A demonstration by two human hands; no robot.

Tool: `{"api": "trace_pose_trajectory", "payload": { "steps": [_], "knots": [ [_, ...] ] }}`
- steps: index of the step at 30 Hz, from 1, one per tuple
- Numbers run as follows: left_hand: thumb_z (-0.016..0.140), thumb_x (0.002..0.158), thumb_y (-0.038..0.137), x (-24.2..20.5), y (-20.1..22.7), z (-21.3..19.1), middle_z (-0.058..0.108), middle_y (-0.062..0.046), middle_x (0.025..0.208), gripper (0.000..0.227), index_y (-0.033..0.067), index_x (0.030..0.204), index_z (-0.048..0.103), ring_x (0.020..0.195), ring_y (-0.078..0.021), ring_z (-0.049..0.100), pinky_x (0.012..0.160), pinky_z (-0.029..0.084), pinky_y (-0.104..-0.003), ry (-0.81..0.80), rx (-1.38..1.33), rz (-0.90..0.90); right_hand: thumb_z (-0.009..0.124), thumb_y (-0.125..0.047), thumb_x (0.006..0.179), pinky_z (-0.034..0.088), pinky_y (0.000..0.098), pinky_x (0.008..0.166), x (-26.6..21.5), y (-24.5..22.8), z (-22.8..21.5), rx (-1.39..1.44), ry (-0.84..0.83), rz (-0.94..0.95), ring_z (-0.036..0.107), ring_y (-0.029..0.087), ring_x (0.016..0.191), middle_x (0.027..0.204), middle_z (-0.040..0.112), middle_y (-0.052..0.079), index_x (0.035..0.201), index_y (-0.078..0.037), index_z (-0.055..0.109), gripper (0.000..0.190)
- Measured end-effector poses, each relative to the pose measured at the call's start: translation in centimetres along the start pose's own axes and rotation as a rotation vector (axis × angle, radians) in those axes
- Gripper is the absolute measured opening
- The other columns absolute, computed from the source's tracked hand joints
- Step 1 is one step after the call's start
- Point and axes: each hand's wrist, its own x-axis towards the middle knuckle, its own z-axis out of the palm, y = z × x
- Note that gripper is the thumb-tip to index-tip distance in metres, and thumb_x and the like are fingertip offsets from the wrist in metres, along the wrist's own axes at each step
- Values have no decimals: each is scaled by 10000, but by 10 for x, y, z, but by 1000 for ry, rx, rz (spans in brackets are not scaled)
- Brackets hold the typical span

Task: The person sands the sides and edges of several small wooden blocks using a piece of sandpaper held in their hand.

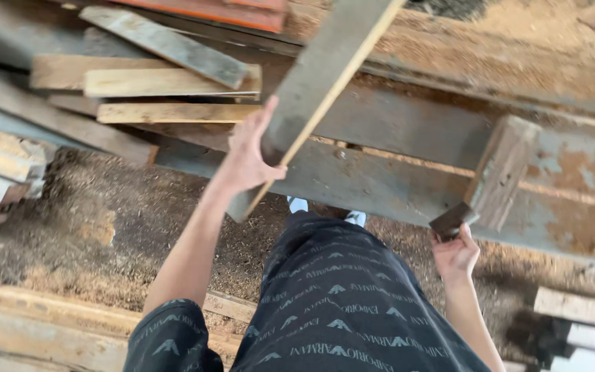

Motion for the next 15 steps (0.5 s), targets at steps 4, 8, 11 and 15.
{"api": "trace_pose_trajectory", "payload": {
  "steps": [4,8,11,15],
  "knots": [
    [970,511,187,15,18,108,268,-260,1555,1323,335,1585,212,1415,-461,297,1134,207,-632,-141,176,144,582,-298,1025,451,467,1018,-11,-13,-21,33,-10,-46,577,257,1203,1341,624,59,1336,-116,560,361],
    [931,544,177,22,-8,183,321,-213,1544,1240,394,1576,279,1378,-423,359,1138,271,-579,-257,312,351,592,-286,1009,451,454,1006,-25,-17,-32,76,-3,-74,570,256,1198,1348,606,63,1320,-119,561,354],
    [924,542,179,20,-34,218,324,-187,1546,1239,420,1575,281,1381,-405,362,1139,271,-575,-374,355,388,587,-275,994,441,437,1053,-28,-16,-30,52,92,-102,541,237,1248,1392,572,50,1292,-163,549,321],
    [910,550,133,16,-59,224,291,-166,1558,1239,452,1543,240,1417,-413,294,1171,226,-562,-489,393,264,581,-264,1000,451,460,1075,-29,-15,-22,95,118,-94,532,263,1294,1432,560,89,1288,-134,560,317]
  ]
}}
